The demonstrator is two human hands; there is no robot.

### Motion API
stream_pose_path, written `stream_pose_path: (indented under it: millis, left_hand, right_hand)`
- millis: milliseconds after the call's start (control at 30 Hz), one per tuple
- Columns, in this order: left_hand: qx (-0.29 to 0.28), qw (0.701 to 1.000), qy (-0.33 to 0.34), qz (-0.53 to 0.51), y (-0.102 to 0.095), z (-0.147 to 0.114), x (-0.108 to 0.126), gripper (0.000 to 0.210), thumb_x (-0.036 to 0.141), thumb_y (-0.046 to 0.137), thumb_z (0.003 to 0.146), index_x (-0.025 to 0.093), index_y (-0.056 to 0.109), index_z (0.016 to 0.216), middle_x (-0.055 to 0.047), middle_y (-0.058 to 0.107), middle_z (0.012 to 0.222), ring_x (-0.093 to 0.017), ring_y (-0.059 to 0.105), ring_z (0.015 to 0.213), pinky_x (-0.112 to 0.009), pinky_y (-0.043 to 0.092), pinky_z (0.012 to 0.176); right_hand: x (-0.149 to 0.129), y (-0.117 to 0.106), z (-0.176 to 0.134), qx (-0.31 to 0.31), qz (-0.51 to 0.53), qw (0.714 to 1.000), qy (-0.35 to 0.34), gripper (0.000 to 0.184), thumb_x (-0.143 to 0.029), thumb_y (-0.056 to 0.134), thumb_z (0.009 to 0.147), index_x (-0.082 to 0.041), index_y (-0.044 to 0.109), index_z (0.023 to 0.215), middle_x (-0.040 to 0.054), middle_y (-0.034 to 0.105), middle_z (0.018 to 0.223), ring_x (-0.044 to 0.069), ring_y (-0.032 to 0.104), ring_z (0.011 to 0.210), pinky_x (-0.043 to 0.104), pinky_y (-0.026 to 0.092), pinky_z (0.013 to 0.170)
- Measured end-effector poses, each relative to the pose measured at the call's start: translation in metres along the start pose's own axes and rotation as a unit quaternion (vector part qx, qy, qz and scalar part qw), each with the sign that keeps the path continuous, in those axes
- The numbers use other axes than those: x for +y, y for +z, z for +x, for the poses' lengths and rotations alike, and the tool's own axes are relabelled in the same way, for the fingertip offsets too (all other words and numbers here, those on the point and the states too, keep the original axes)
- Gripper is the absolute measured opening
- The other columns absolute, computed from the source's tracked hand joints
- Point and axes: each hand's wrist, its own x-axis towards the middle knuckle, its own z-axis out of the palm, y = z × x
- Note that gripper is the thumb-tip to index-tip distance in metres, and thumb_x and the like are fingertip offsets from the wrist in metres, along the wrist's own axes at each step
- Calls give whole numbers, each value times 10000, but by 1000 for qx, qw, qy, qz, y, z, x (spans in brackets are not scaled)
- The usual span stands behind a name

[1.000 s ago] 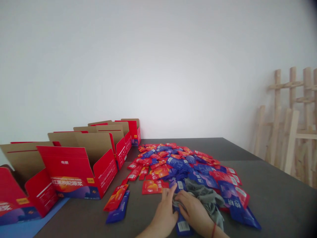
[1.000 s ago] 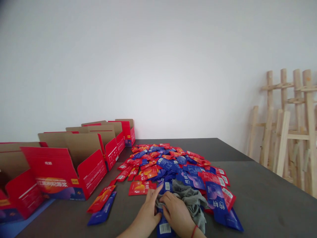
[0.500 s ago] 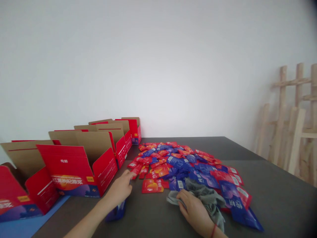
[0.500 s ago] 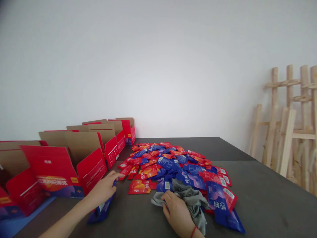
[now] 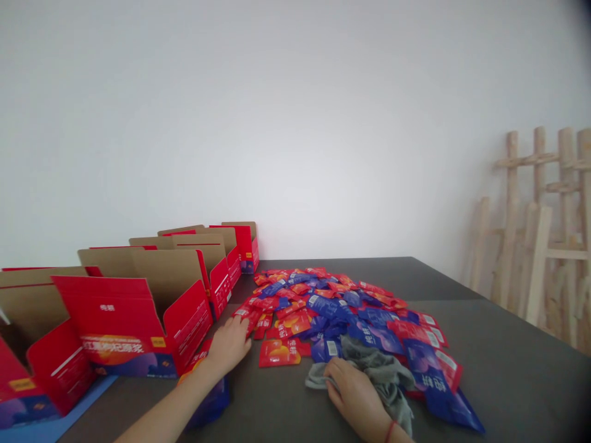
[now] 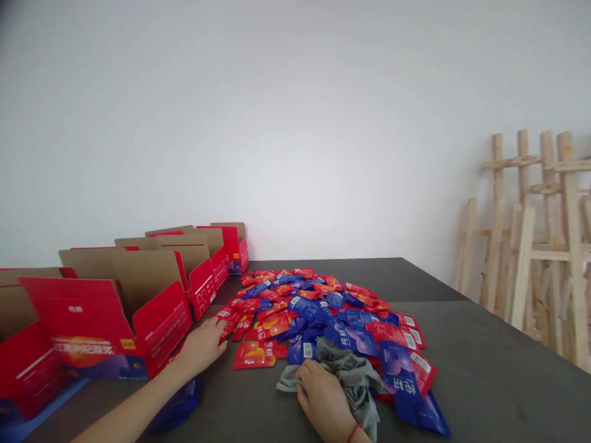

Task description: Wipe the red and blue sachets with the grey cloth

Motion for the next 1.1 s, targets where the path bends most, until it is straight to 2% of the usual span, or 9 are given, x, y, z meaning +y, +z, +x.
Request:
stream_pose_path:
  millis: [200, 367, 467, 533, 600, 667, 767, 933, 1100]
  left_hand:
    - [-30, 999, -42, -3, -2, 31, 15, 268, 305, 577, 977, 112, 623, 1158, -108, 691, 1073, -249, 667, 990, -446, 508, 906]
    - [-9, 998, -46, -34, -23, 6, -1, 317, 128, 438, 962, 51, 591, 1228, -218, 700, 1077, -321, 675, 1026, -454, 498, 892]
    - [-2, 995, -35, -89, -30, -19, 2, 413, 146, 386, 955, 132, 507, 1350, -149, 719, 1063, -279, 700, 965, -367, 531, 812]
    - [-29, 971, -23, -237, -23, -33, 19, 456, 193, 378, 955, 206, 451, 1405, -80, 725, 1059, -223, 721, 812, -298, 555, 683]
    - [-77, 903, -10, -423, -7, -44, 48, 480, 244, 369, 954, 231, 422, 1431, -52, 723, 1057, -187, 697, 638, -273, 550, 541]
    - [-103, 861, 8, -499, 12, -52, 79, 476, 240, 368, 944, 214, 442, 1413, -68, 707, 1106, -163, 675, 576, -262, 540, 498]
    - [-100, 866, 20, -490, 26, -62, 113, 467, 208, 350, 937, 205, 448, 1393, -103, 657, 1214, -141, 656, 529, -261, 529, 483]
    - [-68, 937, 93, -330, 7, -77, 118, 434, 263, 664, 784, 200, 597, 1208, -106, 677, 1149, -315, 670, 1023, -420, 514, 905]
    - [-63, 923, 182, -333, 0, -85, 96, 786, 435, 841, 646, 250, 549, 1352, -132, 437, 1486, -365, 428, 1343, -477, 349, 1106]
  right_hand:
    - [6, 2, 23, -3, -22, 999, 40, 161, -79, 531, 854, -213, 613, 892, 48, 666, 951, 217, 630, 906, 287, 459, 788]
    - [12, 7, 28, 5, -16, 999, 47, 163, -80, 522, 859, -213, 613, 879, 52, 663, 943, 216, 632, 891, 284, 455, 772]
    - [12, 6, 27, 7, -1, 999, 42, 162, -78, 521, 860, -211, 613, 876, 49, 659, 938, 211, 631, 889, 282, 454, 769]
    - [12, 4, 26, 7, 10, 999, 37, 156, -87, 517, 873, -209, 613, 886, 48, 658, 945, 207, 628, 892, 284, 454, 781]
    - [13, 0, 25, 5, 18, 999, 32, 153, -101, 504, 894, -208, 613, 903, 47, 655, 958, 203, 624, 903, 288, 455, 800]
    - [13, -4, 23, 3, 21, 999, 32, 155, -108, 490, 910, -205, 610, 922, 49, 649, 977, 201, 619, 929, 289, 455, 819]
    - [13, -11, 18, -7, 13, 999, 37, 162, -104, 486, 912, -196, 614, 950, 60, 646, 1008, 206, 614, 960, 294, 455, 834]
    - [20, -28, 2, -39, -12, 999, 33, 206, -101, 528, 873, -215, 667, 975, 62, 653, 1026, 235, 616, 966, 319, 464, 831]
    - [26, -54, -7, -36, -13, 998, 53, 276, -127, 479, 910, -216, 690, 1064, 75, 657, 1030, 229, 632, 973, 329, 476, 854]
